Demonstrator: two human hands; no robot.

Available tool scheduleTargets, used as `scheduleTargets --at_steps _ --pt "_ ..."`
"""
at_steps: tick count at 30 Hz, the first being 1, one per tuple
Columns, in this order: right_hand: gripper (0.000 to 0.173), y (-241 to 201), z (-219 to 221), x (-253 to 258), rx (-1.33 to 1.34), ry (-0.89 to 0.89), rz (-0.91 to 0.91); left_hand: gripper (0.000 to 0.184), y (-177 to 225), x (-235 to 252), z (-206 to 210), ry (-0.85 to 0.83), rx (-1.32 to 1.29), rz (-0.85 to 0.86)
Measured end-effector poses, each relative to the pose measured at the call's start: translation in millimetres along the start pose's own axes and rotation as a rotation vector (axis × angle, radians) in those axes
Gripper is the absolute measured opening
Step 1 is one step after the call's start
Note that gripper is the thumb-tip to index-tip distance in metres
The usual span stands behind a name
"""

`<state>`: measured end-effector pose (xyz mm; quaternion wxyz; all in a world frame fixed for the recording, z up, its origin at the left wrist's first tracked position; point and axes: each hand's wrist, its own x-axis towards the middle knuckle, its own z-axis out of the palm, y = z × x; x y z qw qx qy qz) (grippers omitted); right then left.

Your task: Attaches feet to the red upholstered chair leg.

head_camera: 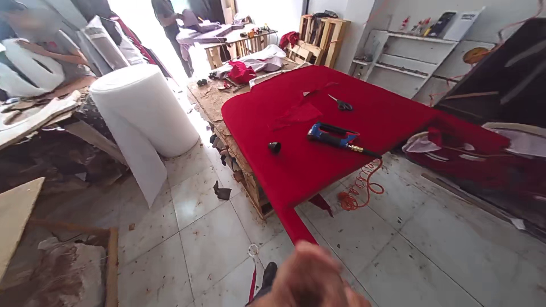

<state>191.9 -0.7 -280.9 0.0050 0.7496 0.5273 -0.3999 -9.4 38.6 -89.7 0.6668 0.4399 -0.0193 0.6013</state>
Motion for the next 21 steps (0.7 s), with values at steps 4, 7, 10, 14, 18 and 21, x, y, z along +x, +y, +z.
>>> scheduleTargets --at_steps 4,7,10,14,18,21 --pt "0.039 22.6 23.0 20.2 0.250 0.009 -0.060 0.045 -7.4 11.4 -85.9 0.068 0.292 0.033" --pt "0.014 44.1 13.9 44.7 0.736 -0.552 -0.086 0.058 -14.9 57.1 -172.5 0.130 0.811 0.039" --pt "0.034 19.2 -0.1 20.5 0.296 -0.229 -0.033 0.071 -28.3 119.7 -253.6 0.258 1.322 -0.190" --pt "0.063 -1.9 22.9 1.6 -0.053 0.157 0.075 0.091 -68.3 169.0 -337.7 0.133 1.717 -0.395" --pt "0.038 21.5 17.0 30.8 0.307 -0.147 -0.016 0.081 -97.2 168.1 -365.1 0.033 1.868 -0.363" --pt "0.034 26.2 13.4 29.4 0.402 -0.252 -0.024 0.083 -99.6 161.7 -356.2 0.049 1.906 -0.373"
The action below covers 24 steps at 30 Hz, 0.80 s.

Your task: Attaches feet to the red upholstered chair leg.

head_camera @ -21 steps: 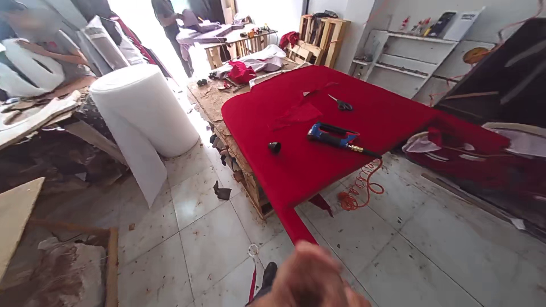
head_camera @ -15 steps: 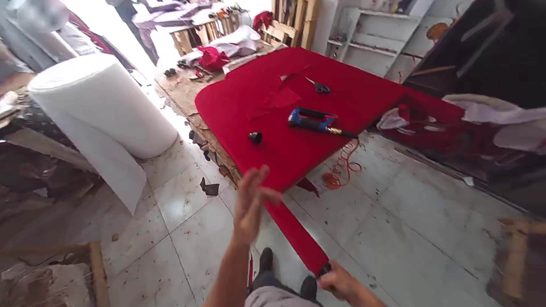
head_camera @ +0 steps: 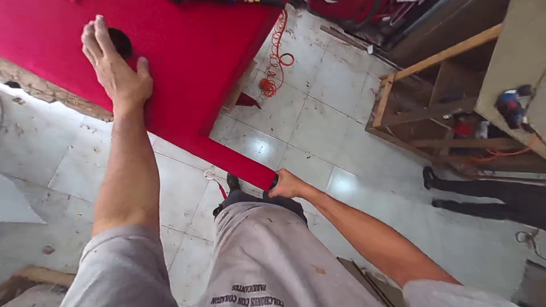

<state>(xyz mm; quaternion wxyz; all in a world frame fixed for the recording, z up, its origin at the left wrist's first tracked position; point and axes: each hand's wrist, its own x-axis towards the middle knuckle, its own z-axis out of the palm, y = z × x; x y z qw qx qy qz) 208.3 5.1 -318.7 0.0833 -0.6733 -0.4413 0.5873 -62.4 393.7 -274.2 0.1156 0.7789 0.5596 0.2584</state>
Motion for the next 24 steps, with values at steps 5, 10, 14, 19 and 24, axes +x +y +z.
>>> scheduleTargets --at_steps 5,10,14,19,24 --pt "0.064 -17.0 19.3 -18.2 -0.293 0.337 0.077 0.074 1.0 14.7 -7.3 0.012 0.023 -0.045" --pt "0.063 -12.1 12.8 -14.2 -0.143 0.199 0.033 0.074 -9.2 21.7 2.5 0.099 0.060 -0.185" --pt "0.077 17.5 -31.5 -20.4 -0.132 -0.122 -0.254 0.074 11.5 19.2 2.8 0.151 0.090 -0.322" --pt "0.081 89.1 -117.8 -40.7 -0.006 -0.012 -0.238 0.074 85.8 -20.6 18.0 0.267 -0.028 -0.298" --pt "0.068 114.3 -215.7 -32.2 0.128 0.159 -0.205 0.072 227.8 -44.6 66.1 0.035 -0.194 0.057"
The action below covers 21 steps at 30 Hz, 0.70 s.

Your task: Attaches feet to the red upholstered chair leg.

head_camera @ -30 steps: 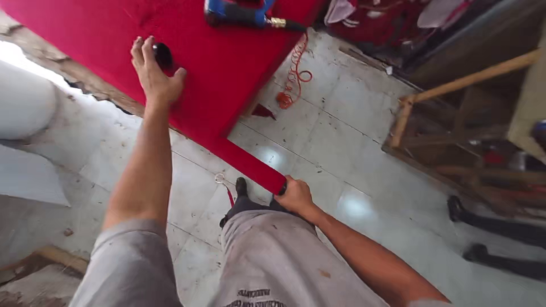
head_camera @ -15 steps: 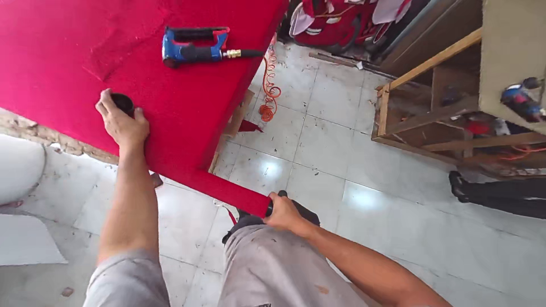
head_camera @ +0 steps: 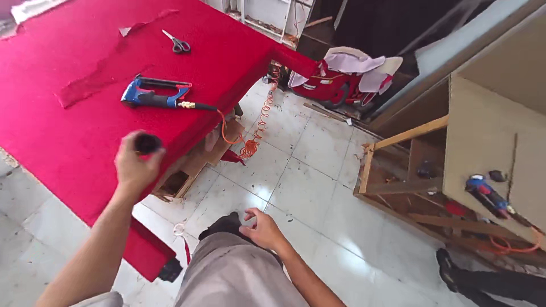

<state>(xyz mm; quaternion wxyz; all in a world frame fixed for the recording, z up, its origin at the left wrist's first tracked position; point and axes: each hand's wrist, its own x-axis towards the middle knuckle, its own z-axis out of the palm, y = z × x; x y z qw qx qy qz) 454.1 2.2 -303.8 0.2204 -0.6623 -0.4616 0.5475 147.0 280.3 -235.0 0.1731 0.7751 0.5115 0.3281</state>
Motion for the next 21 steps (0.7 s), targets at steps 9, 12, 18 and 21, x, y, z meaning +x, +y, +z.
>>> scheduleTargets --at_steps 9,12,18,21 --pt "0.051 -10.3 -173.4 85.1 1.064 -0.092 -0.250 0.070 188.6 43.3 236.6 -0.757 -0.586 0.394" --pt "0.051 -2.3 -243.2 92.7 1.218 0.130 -0.300 0.071 242.8 92.8 314.7 -0.824 -0.669 0.501" --pt "0.060 33.2 -369.9 151.9 1.184 0.620 -0.411 0.060 337.0 219.9 407.6 -0.885 -0.396 0.752" --pt "0.061 57.4 -436.6 200.9 1.127 0.744 -0.315 0.039 349.3 284.2 437.2 -0.815 -0.317 0.567"
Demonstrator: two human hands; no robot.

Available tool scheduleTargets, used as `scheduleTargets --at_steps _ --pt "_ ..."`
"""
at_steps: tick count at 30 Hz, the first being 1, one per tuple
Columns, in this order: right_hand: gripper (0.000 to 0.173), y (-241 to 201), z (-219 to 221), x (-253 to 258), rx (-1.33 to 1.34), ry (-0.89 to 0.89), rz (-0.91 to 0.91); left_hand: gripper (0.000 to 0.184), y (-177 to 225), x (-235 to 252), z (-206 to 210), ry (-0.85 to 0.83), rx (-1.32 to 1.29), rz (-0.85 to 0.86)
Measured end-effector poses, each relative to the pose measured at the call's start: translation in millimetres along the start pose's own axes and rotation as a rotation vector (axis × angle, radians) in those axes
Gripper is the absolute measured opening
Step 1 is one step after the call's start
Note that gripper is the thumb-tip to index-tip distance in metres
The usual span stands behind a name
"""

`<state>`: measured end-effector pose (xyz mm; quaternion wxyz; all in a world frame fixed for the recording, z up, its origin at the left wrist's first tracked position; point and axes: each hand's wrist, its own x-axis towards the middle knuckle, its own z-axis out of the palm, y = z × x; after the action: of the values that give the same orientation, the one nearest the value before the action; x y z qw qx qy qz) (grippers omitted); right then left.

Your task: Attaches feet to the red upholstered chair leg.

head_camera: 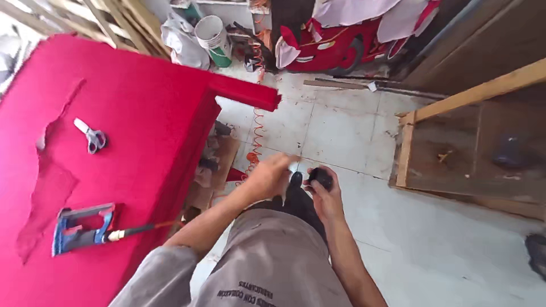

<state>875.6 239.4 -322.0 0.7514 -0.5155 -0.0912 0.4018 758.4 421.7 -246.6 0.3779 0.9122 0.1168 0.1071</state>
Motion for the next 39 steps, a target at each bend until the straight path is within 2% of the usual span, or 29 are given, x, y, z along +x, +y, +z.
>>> scheduleTargets --at_steps 2,4,7,10,13,15,19,26,29,32,34,39 --pt "0.062 -1.1 -2.4 56.2 -0.045 -0.005 0.014 0.036 -27.6 31.4 -22.3 0.040 0.092 -0.149" --pt "0.062 -5.2 9.4 109.6 -0.086 -0.060 0.018 0.046 -49.9 57.6 -51.0 0.027 0.198 -0.211" --pt "0.061 -14.9 36.7 183.1 -0.131 -0.123 0.018 0.062 -77.4 106.1 -87.4 0.010 0.343 -0.159" --pt "0.057 -9.6 54.7 224.4 -0.083 -0.144 0.095 0.081 -107.4 153.1 -99.9 -0.182 0.509 -0.121" --pt "0.054 1.6 65.5 236.8 -0.027 -0.146 0.164 0.082 -133.8 184.1 -96.4 -0.405 0.573 -0.077" --pt "0.054 12.6 72.3 236.4 -0.010 -0.132 0.161 0.073 -149.1 192.6 -92.6 -0.462 0.588 -0.012" --pt "0.052 25.9 86.9 227.1 -0.012 -0.087 0.126 0.053 -159.8 193.1 -89.7 -0.432 0.574 0.084" --pt "0.049 26.3 96.2 224.1 0.047 0.011 0.079 0.040 -168.3 189.2 -84.8 -0.366 0.579 0.154" --pt "0.050 24.6 101.4 226.1 -0.037 -0.006 0.066 0.045 -166.7 189.8 -85.6 -0.352 0.592 0.160" --pt "0.048 24.4 104.2 227.3 -0.043 -0.002 0.062 0.076 -163.4 191.8 -88.8 -0.394 0.585 0.167" --pt "0.046 23.2 104.1 227.9 -0.044 0.014 0.060 0.087 -162.3 193.3 -89.6 -0.416 0.584 0.175" --pt "0.043 25.3 107.1 228.0 -0.041 0.047 0.040 0.086 -163.1 194.0 -87.0 -0.406 0.588 0.198"
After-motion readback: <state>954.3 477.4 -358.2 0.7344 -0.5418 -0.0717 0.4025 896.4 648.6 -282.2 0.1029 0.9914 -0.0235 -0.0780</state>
